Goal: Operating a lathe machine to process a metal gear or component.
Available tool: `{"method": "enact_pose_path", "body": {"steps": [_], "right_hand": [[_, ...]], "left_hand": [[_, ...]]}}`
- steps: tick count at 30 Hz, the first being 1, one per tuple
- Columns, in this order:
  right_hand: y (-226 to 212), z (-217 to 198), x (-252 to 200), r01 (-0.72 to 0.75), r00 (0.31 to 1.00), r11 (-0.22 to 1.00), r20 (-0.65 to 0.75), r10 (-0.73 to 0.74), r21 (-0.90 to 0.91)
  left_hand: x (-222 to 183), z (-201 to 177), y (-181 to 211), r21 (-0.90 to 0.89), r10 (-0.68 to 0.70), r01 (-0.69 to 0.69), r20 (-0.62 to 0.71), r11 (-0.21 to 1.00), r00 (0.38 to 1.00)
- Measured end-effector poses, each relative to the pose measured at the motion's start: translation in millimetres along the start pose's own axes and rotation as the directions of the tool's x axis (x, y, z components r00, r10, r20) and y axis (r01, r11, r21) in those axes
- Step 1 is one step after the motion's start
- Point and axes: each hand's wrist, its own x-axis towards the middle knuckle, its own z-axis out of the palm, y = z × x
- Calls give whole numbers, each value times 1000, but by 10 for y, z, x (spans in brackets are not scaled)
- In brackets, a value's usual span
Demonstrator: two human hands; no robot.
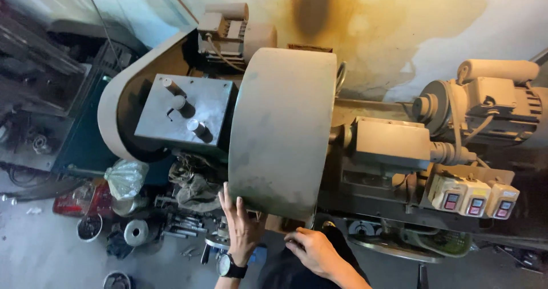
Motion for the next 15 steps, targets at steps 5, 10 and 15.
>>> {"method": "enact_pose_path", "body": {"steps": [5,10,15], "right_hand": [[-159,12,160,112,994,993,3,-112,-39],[-297,106,268,185,982,981,-19,-186,-58],[-445,100,408,139,986,990,103,-135,-37]], "left_hand": [[-421,-232,-576,1,-264,265,-89,964,960],[-1622,-229,-1679,167,-560,606,-251,778,789],[-2356,-26,-2154,221,-931,911,-36,347,363]]}}
